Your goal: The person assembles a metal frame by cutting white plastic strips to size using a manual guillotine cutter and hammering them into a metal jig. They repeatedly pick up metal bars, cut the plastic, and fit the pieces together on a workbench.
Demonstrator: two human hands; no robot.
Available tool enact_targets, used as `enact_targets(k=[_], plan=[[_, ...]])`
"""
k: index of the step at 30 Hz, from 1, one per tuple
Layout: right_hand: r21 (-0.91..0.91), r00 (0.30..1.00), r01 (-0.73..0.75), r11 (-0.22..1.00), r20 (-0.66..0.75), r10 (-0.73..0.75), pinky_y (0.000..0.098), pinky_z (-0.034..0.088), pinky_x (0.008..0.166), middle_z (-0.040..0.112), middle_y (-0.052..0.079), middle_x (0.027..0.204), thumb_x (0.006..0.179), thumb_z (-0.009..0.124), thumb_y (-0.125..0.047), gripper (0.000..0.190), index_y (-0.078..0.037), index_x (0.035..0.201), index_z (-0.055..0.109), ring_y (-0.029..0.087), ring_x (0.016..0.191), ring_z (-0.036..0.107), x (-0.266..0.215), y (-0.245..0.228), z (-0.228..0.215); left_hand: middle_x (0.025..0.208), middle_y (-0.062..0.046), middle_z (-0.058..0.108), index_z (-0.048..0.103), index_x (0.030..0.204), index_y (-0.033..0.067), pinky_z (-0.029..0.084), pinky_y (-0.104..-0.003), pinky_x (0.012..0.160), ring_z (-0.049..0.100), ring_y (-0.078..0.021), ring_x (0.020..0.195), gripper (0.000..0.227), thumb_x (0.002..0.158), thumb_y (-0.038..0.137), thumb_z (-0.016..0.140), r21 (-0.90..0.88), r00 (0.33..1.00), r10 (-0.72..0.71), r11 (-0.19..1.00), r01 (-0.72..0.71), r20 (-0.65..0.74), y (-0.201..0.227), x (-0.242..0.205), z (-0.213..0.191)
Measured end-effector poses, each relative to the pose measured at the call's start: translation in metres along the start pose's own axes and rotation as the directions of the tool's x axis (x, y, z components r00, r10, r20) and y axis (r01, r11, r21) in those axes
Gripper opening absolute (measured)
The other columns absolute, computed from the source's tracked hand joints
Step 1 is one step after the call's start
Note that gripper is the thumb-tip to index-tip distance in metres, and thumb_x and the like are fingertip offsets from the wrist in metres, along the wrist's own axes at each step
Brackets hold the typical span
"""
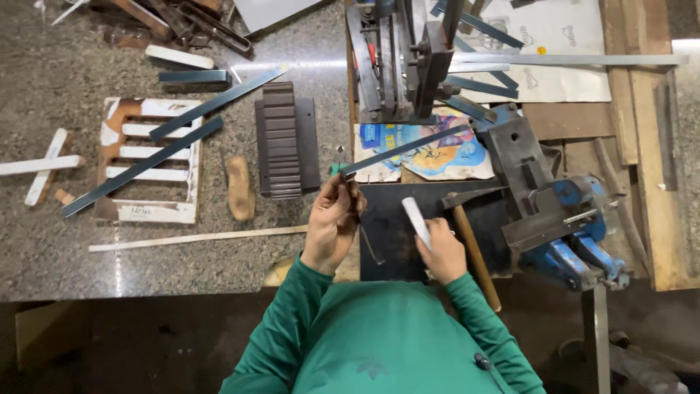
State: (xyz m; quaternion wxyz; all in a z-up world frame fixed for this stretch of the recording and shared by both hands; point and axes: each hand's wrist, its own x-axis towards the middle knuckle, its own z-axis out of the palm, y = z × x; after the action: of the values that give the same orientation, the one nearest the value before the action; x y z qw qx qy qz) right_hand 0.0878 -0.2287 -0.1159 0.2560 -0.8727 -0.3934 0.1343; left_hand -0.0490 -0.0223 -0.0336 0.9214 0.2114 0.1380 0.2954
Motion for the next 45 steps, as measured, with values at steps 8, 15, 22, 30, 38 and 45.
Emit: enact_targets(k=[8,15,22,30,38,45], plan=[[0.857,0.995,0.003,0.515,-0.056,0.086,0.0296,0.059,0.088,0.069,0.011,0.123,0.097,0.068,0.001,0.053,0.001,0.146,0.050,0.015,0.106,0.068,-0.018,-0.038,-0.085,0.107,-0.003,0.059,0.058,0.131,0.0062,0.045,-0.030,0.082,0.054,-0.0167,0.088,0.027,0.105,0.015,0.064,-0.052,0.996,-0.080,0.996,0.078,-0.029,-0.024,-0.015,0.011],[0.722,1.000,0.009,0.692,0.010,-0.024,0.0272,0.059,0.087,0.072,0.011,0.116,0.097,0.069,0.000,0.052,0.001,0.147,0.054,0.013,0.104,0.069,-0.034,-0.076,-0.095,0.108,-0.002,0.062,0.057,0.133,0.0068,0.048,-0.030,0.082,0.059,-0.0156,0.090,0.030,0.106,0.018,0.064,-0.085,0.984,-0.173,0.982,0.170,-0.029,-0.055,-0.033,0.021],[0.730,0.991,-0.101,0.675,0.131,0.007,0.0242,0.056,0.079,0.073,0.009,0.106,0.095,0.072,-0.001,0.048,0.003,0.141,0.059,0.009,0.092,0.067,-0.070,-0.067,-0.089,0.115,-0.002,0.068,0.058,0.132,0.0078,0.053,-0.033,0.095,0.066,-0.0148,0.105,0.028,0.107,0.017,0.064,-0.082,0.962,-0.273,0.959,0.271,-0.013,-0.067,-0.059,0.026],[0.666,0.999,-0.007,0.746,0.034,-0.021,0.0229,0.055,0.072,0.072,0.008,0.097,0.090,0.077,-0.001,0.045,0.004,0.132,0.064,0.009,0.081,0.066,-0.092,-0.058,-0.090,0.117,-0.003,0.063,0.067,0.124,-0.0041,0.055,-0.028,0.097,0.065,-0.0126,0.110,0.021,0.109,0.011,0.062,0.631,0.978,-0.201,0.767,0.117,0.063,-0.036,-0.069,0.053],[0.562,0.993,0.120,0.818,-0.080,-0.091,0.0268,0.056,0.076,0.069,0.014,0.104,0.093,0.075,-0.002,0.045,0.005,0.135,0.060,0.017,0.085,0.070,-0.083,-0.072,-0.094,0.125,-0.002,0.060,0.057,0.144,-0.0005,0.052,-0.025,0.098,0.059,-0.0116,0.119,0.041,0.105,0.012,0.063,0.766,0.975,-0.215,0.637,0.090,0.064,-0.030,-0.064,0.070],[0.546,0.996,0.088,0.833,-0.077,-0.055,0.0284,0.054,0.072,0.066,0.012,0.093,0.093,0.075,-0.001,0.046,0.004,0.136,0.062,0.019,0.077,0.065,-0.080,-0.070,-0.092,0.147,-0.012,0.061,0.045,0.158,0.0015,0.049,-0.030,0.111,0.057,-0.0145,0.130,0.053,0.109,0.017,0.059,0.732,0.960,-0.278,0.657,0.181,0.012,-0.044,-0.059,0.061]])
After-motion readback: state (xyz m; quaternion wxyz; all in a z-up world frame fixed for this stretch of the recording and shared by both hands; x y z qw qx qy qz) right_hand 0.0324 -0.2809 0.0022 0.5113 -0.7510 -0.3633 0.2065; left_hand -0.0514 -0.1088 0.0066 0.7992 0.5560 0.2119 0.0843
